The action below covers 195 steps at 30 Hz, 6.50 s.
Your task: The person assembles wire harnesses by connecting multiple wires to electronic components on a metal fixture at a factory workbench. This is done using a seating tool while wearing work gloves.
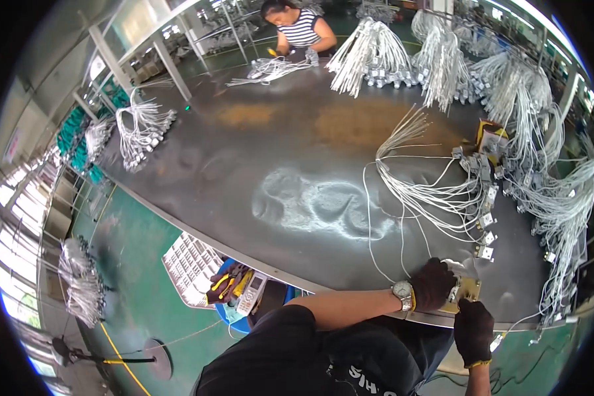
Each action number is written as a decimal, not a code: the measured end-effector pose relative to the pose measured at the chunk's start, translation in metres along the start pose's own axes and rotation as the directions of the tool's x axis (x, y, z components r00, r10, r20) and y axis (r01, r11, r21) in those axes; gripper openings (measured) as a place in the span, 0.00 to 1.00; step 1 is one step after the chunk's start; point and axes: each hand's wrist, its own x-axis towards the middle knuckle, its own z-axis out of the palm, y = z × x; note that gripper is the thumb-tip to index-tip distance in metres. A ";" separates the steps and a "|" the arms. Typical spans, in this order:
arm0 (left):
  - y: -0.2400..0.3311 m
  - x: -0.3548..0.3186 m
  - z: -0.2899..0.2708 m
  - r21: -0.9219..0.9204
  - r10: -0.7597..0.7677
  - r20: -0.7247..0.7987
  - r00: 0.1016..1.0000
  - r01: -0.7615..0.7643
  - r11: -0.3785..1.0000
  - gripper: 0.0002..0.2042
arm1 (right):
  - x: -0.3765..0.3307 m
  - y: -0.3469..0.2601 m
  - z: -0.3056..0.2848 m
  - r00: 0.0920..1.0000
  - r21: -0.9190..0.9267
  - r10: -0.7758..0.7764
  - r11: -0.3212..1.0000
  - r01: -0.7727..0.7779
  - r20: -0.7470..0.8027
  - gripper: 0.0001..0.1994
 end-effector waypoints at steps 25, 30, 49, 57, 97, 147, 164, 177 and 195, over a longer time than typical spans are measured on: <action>0.001 0.016 -0.002 -0.074 -0.021 0.092 0.996 0.028 0.997 0.09 | -0.002 0.032 0.029 0.991 0.067 0.118 0.991 -0.114 -0.067 0.10; -0.004 0.014 0.008 -0.092 0.022 0.006 1.000 -0.021 0.996 0.10 | -0.002 0.042 0.021 0.961 0.318 0.273 0.915 -0.250 -0.031 0.12; -0.013 -0.058 -0.048 -0.108 0.037 0.137 0.990 -0.023 0.994 0.23 | 0.057 0.143 0.110 0.854 0.364 0.358 0.905 -0.219 -0.378 0.27; -0.031 -0.072 -0.032 -0.081 0.101 -0.014 0.995 -0.102 0.991 0.12 | 0.073 0.146 0.106 0.836 0.372 0.453 0.867 -0.332 -0.310 0.13; -0.019 -0.017 -0.019 -0.011 -0.013 0.130 0.991 0.015 1.000 0.19 | 0.041 0.006 0.032 0.816 0.814 0.512 0.331 -0.477 0.270 0.05; -0.006 0.004 0.014 -0.057 0.104 -0.150 0.983 -0.114 0.992 0.14 | -0.027 0.054 0.120 0.892 0.647 0.449 0.695 -0.312 -0.051 0.05; -0.006 0.007 -0.002 -0.071 0.038 -0.069 0.997 -0.043 0.997 0.11 | -0.013 0.056 0.056 0.845 0.788 0.444 0.384 -0.481 0.300 0.14; -0.009 0.005 0.006 -0.109 0.050 -0.095 0.994 -0.061 0.992 0.17 | -0.016 0.037 0.038 0.982 0.338 0.175 0.931 -0.141 -0.074 0.13; 0.008 0.000 0.007 -0.189 -0.043 -0.121 0.992 0.020 0.982 0.08 | -0.011 0.010 0.012 0.990 -0.072 0.140 0.988 -0.139 0.013 0.15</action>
